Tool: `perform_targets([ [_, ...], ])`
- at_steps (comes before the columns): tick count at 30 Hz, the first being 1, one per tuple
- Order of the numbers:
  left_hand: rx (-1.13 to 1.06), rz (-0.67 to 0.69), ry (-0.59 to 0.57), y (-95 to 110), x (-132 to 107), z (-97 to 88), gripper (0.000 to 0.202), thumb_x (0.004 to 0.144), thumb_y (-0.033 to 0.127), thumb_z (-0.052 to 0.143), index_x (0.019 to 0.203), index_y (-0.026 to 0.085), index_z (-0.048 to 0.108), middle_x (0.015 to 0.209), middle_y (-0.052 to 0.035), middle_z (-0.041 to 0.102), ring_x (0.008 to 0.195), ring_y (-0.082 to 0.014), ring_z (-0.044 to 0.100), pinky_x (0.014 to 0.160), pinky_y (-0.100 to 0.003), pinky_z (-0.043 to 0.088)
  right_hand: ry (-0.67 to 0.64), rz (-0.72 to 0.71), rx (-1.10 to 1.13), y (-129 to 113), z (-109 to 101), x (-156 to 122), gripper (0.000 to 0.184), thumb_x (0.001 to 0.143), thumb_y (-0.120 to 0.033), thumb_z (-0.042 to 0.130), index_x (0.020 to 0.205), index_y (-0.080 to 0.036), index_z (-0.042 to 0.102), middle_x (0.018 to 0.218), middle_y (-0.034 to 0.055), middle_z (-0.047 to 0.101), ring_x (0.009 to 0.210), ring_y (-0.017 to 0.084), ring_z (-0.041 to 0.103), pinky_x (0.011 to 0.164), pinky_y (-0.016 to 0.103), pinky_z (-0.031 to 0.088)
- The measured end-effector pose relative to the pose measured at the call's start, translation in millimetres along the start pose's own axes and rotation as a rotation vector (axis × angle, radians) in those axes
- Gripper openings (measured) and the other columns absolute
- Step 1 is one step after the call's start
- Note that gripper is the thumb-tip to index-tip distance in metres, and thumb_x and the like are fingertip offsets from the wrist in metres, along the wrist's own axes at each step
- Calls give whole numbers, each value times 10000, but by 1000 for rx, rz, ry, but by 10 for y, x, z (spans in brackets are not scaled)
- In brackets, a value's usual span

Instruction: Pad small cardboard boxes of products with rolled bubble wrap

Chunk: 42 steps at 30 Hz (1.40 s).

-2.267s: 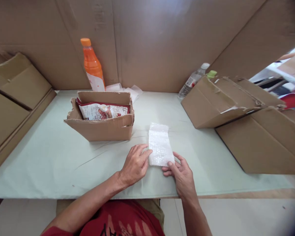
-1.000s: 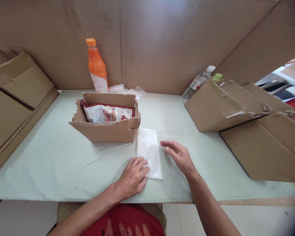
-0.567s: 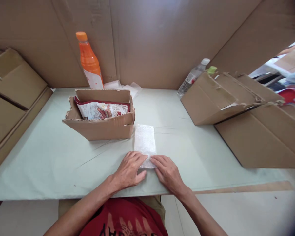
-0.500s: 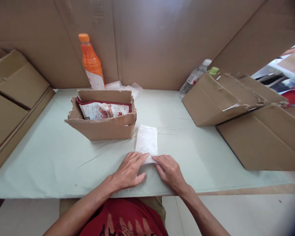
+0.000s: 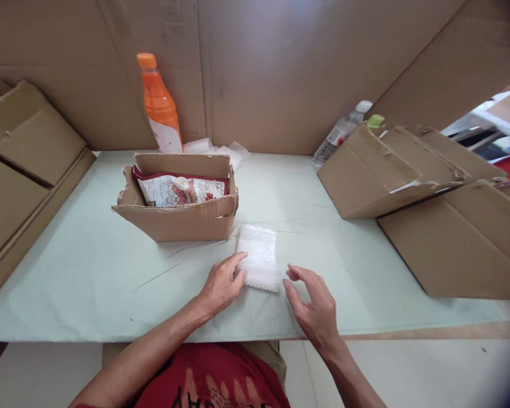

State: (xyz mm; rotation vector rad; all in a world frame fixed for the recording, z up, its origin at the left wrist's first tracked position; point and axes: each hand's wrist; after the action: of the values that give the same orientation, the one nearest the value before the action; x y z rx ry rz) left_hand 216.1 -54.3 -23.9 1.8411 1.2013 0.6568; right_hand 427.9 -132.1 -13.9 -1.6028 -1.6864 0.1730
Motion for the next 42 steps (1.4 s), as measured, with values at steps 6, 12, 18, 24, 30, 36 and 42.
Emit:
perform_targets([
  [6, 63, 2, 7, -29, 59, 40, 460, 869, 166, 522, 1323, 144, 593, 938, -58, 719, 799, -184, 643, 837, -332, 533, -235, -398, -184, -29, 177, 5, 304, 932, -165, 570, 1224, -205, 643, 1227, 128, 706, 1152, 296, 625, 909, 443, 479],
  [12, 134, 357, 135, -59, -130, -38, 431, 873, 201, 588, 1301, 150, 580, 1348, -173, 593, 1248, -277, 566, 1056, -442, 471, -214, -368, -138, 51, 262, 113, 238, 975, -148, 518, 1151, -183, 675, 1040, 100, 758, 952, 234, 682, 838, 404, 497],
  [18, 123, 402, 14, -76, -220, -101, 402, 850, 100, 540, 1240, 156, 620, 1125, -121, 705, 1045, -243, 642, 935, -408, 523, -426, -63, 192, -22, 87, 112, 237, 976, -290, 539, 1127, -227, 711, 1045, 67, 778, 937, 214, 719, 840, 354, 561],
  [24, 65, 197, -64, -16, -177, -106, 355, 829, 178, 580, 1167, 133, 680, 976, -88, 726, 811, -198, 638, 775, -324, 526, -542, 250, 287, -18, 17, 140, 373, 927, -416, 565, 1206, -201, 688, 1068, 73, 768, 935, 233, 728, 760, 317, 582],
  [30, 118, 21, -78, 10, -54, -98, 419, 868, 233, 549, 1264, 134, 645, 889, -60, 722, 719, -188, 622, 723, -307, 511, -319, 176, 138, 29, 61, 127, 425, 918, -417, 601, 1293, -220, 628, 1112, 88, 753, 979, 238, 717, 878, 370, 577],
  [36, 219, 44, -11, -4, 42, -15, 416, 895, 218, 516, 1297, 144, 598, 1169, -124, 669, 942, -232, 659, 880, -367, 525, -207, -40, -82, 206, 225, 181, 396, 953, -373, 542, 1300, -193, 605, 1269, 141, 690, 1187, 292, 632, 1005, 475, 509],
  [42, 282, 14, -1, 20, 63, 0, 459, 898, 213, 511, 1354, 162, 532, 1179, -129, 641, 1009, -254, 649, 918, -400, 523, -294, -53, -176, 340, 318, 242, 406, 916, -374, 561, 1264, -172, 616, 1424, 182, 585, 1288, 332, 559, 1023, 525, 471],
])
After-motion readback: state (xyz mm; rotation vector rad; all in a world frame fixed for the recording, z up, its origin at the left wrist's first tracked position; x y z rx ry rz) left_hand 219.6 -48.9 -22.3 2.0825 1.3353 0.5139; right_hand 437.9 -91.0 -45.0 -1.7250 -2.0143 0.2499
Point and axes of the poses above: each hand's wrist, its own x-axis towards the middle knuckle, its own z-axis out of the palm, y = z × x
